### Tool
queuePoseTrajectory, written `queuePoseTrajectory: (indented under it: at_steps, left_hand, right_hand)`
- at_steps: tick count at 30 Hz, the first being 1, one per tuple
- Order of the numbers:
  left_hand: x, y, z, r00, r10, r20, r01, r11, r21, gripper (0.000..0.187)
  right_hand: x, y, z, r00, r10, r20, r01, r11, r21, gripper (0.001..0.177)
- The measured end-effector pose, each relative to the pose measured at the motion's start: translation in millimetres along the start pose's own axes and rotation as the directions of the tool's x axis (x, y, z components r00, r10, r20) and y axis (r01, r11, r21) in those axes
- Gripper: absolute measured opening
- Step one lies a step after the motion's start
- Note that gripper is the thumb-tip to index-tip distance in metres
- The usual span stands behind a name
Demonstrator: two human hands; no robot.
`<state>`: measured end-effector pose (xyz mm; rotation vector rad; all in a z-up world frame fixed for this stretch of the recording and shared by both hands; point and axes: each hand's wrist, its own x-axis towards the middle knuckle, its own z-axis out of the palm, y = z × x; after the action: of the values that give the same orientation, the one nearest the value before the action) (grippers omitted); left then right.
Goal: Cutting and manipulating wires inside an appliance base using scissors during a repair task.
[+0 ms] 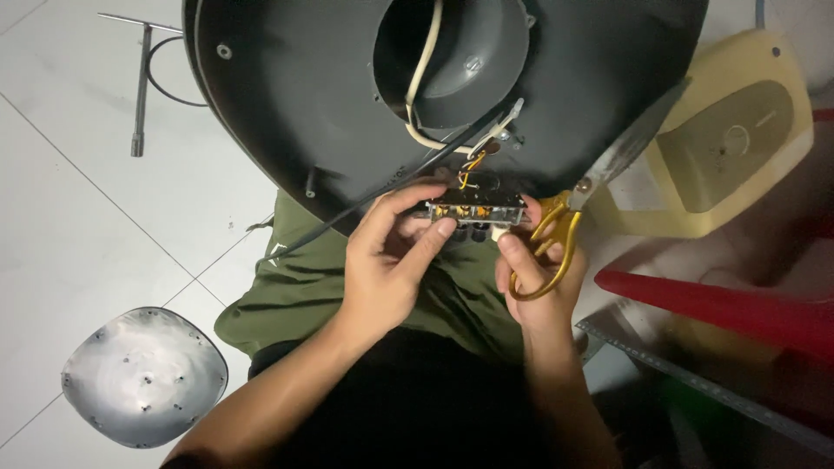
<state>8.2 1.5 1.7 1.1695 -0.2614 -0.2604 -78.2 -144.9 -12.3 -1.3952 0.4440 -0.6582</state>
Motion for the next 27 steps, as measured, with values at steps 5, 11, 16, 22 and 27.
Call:
queuePoseTrajectory:
  at_steps: [5, 11, 16, 22, 27]
  left_hand:
    - [0, 2, 2, 0.999, 0.032, -0.004, -0.032, 0.998, 0.056, 0.030]
    - [1, 1, 1, 0.998, 0.055, 0.036, -0.056, 0.998, 0.025, 0.027]
    - [-5, -8, -4, 0.999, -0.008, 0.034, 0.009, 0.999, -0.038, 0.031]
    - [-7, -10, -5, 0.998, -0.059, 0.010, 0.060, 0.994, -0.094, 0.039]
    - [-5, -7, -4, 0.997, -0.074, 0.012, 0.074, 0.989, -0.124, 0.040]
  right_hand:
    - [-1, -2, -1, 1.000, 0.020, 0.024, -0.021, 1.000, 0.022, 0.043]
    - [-5, 13, -12, 0.998, 0.041, 0.051, -0.044, 0.998, 0.049, 0.048]
    - [-1, -11, 5, 0.996, 0.004, 0.087, -0.009, 0.998, 0.056, 0.048]
    - [2, -19, 12, 0.994, 0.005, 0.112, -0.009, 0.999, 0.040, 0.049]
    - [0, 4, -7, 0.993, 0.007, 0.116, -0.015, 0.998, 0.066, 0.050]
